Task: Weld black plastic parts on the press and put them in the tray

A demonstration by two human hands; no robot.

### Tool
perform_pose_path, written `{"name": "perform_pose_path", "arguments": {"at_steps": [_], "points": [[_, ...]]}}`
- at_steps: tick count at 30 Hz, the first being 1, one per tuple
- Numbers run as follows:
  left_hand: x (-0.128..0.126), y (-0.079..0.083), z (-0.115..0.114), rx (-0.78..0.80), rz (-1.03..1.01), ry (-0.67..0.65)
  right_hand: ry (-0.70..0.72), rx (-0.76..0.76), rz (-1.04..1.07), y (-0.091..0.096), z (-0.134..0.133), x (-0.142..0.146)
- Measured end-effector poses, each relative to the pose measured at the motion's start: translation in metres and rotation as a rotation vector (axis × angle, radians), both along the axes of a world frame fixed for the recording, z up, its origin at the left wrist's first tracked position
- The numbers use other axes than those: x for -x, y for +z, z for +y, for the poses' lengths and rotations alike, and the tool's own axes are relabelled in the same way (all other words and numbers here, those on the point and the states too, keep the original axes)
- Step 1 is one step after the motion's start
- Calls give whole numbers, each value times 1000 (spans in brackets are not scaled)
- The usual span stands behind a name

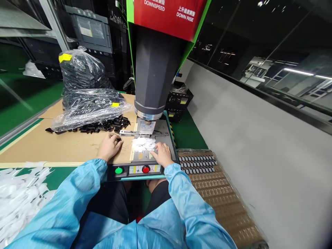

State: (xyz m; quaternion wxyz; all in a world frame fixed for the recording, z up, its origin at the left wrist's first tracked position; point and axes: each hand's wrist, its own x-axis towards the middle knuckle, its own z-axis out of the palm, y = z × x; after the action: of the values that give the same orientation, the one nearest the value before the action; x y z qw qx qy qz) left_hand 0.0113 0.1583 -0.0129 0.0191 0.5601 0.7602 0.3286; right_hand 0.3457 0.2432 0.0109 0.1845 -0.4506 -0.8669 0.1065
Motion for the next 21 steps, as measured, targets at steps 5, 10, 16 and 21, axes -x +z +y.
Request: {"name": "perform_pose_path", "arguments": {"at_steps": [5, 10, 16, 21], "points": [[22, 3, 15, 3, 5, 90, 48, 45, -12, 2, 11, 11], [2, 9, 5, -91, -1, 92, 39, 44, 83, 1, 14, 11], [-65, 10, -3, 58, 88, -271, -24, -30, 130, 1, 12, 11], [-95, 2, 5, 121, 126, -336, 55, 2, 112, 5, 7, 11]]}}
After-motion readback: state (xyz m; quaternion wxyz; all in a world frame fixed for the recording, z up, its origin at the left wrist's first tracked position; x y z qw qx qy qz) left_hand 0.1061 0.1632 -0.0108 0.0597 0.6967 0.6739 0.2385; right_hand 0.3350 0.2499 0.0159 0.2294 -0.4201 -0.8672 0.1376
